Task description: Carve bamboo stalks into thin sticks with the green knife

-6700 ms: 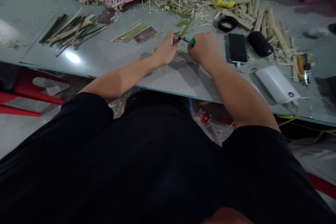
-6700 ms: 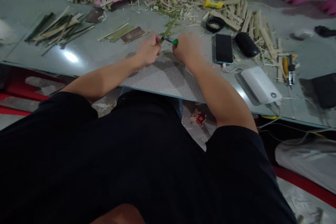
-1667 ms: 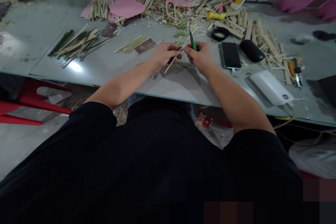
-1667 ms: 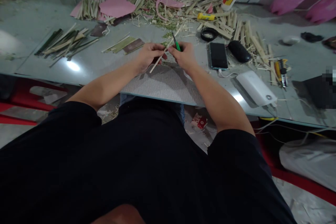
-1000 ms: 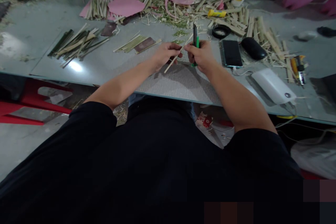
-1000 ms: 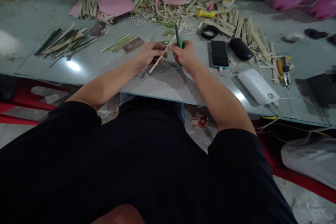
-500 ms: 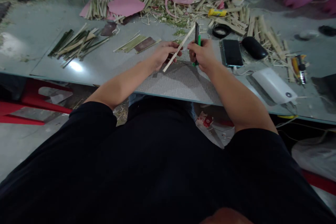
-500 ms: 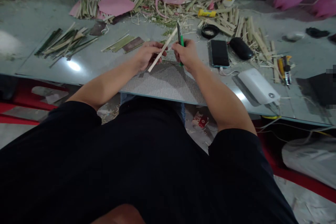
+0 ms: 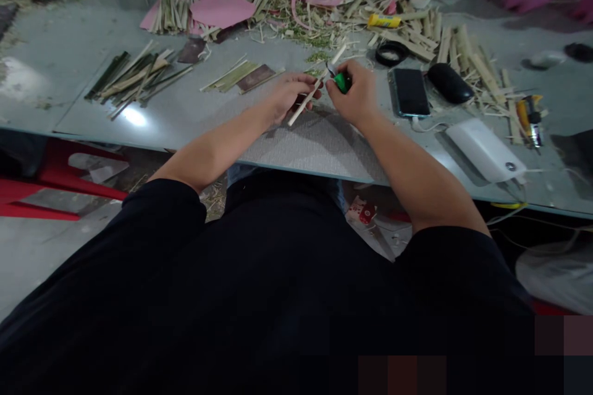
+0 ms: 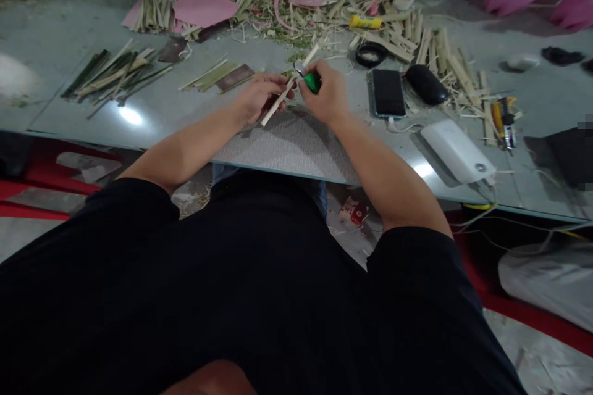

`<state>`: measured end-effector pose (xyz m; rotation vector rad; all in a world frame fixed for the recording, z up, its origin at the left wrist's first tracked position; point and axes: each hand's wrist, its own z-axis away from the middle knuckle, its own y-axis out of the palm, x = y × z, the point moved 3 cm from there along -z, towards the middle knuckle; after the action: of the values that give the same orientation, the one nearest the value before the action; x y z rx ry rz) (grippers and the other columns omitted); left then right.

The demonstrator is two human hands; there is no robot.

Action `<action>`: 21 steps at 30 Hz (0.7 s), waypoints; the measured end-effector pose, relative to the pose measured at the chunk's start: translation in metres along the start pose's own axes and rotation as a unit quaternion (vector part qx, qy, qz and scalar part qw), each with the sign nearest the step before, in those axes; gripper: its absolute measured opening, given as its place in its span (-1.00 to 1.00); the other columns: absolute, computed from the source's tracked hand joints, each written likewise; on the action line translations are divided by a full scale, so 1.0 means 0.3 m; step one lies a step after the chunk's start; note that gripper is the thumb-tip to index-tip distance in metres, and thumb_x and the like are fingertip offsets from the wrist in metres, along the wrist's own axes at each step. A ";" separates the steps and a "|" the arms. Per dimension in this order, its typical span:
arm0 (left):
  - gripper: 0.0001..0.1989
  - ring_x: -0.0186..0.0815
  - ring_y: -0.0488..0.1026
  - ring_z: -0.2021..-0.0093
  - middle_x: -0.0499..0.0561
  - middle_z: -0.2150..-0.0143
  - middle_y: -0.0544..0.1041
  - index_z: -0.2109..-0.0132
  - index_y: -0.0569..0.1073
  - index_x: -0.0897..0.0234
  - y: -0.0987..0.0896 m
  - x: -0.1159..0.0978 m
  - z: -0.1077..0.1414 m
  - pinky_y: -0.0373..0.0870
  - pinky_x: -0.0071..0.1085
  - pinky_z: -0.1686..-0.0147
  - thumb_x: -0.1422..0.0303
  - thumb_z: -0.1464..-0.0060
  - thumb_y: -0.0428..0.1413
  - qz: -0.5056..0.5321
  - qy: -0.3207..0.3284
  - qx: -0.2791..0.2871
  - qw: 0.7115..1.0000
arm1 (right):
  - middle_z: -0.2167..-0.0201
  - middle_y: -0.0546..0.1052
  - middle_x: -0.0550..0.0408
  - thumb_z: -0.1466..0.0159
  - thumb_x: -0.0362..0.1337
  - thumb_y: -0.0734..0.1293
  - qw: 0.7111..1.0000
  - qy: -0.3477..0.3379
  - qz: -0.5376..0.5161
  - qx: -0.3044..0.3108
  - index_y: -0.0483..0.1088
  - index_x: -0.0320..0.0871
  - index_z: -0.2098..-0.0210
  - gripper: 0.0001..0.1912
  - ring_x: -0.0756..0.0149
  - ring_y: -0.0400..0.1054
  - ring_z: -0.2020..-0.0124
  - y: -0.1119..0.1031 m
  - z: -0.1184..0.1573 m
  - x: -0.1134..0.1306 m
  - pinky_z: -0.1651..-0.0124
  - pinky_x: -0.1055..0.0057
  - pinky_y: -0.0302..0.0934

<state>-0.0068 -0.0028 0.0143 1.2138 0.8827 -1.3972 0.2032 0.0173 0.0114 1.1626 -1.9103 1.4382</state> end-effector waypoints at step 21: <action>-0.72 -0.38 0.55 0.42 -0.01 0.31 0.72 0.16 0.71 0.20 0.018 -0.012 0.020 0.41 -0.47 0.38 0.54 -0.61 0.25 0.016 -0.009 0.017 1.000 | -0.11 0.70 -0.22 -0.44 -0.08 0.69 0.991 -0.046 0.119 0.045 0.35 0.13 0.15 -0.57 -0.52 0.53 -0.38 0.006 -0.010 -0.019 -0.53 -0.30 0.30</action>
<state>-0.0030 -0.0086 0.0196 1.2345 0.8270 -1.3998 0.2044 0.0222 0.0072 1.0858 -2.1270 1.6364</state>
